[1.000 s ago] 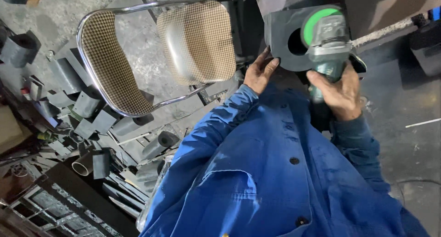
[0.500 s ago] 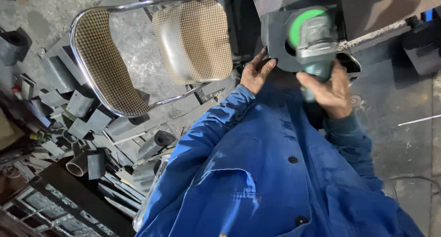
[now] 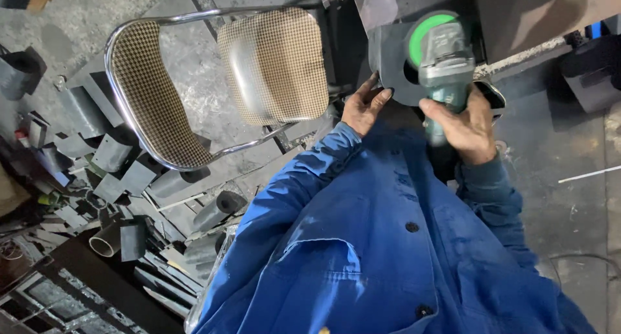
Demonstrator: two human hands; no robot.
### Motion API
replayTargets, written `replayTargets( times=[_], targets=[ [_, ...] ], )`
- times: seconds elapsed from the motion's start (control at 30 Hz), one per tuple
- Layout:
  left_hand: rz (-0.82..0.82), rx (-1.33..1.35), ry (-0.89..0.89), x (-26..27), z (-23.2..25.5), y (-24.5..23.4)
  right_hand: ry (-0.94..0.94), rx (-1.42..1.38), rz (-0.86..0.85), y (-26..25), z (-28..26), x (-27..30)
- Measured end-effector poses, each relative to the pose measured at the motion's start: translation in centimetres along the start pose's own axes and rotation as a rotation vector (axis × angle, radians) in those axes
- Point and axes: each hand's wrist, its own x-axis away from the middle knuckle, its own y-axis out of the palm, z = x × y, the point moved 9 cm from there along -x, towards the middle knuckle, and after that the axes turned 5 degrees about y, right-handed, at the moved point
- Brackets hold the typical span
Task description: Smoothing the edges and interior of large black industrial components using a hand-held angle grinder.
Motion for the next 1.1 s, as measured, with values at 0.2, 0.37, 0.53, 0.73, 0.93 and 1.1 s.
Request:
replayTargets(
  times=[0.2, 0.37, 0.53, 0.73, 0.93, 1.1],
  targets=[
    [-0.011, 0.024, -0.026, 0.3, 0.6, 0.1, 0.24, -0.292, 0.137, -2.8, 5.4, 0.2],
    [-0.015, 0.024, -0.031, -0.2, -1.1, -0.1, 0.095, -0.141, -0.055, 1.0, 3.0, -0.7],
    [-0.02, -0.025, -0.021, -0.2, -0.1, -0.3, 0.214, -0.25, -0.005, -0.4, 3.2, -0.7],
    [-0.066, -0.076, -0.029, -0.7, 0.1, -0.2, 0.051, -0.138, 0.095, -0.4, 2.6, -1.0],
    [-0.067, -0.044, -0.008, -0.5, 0.0, -0.4, 0.255, -0.09, 0.075, -0.3, 3.7, -0.9],
    [-0.094, -0.122, -0.001, -0.8, -0.2, -0.2, 0.199, -0.322, 0.191, -2.7, 4.3, -0.6]
  ],
)
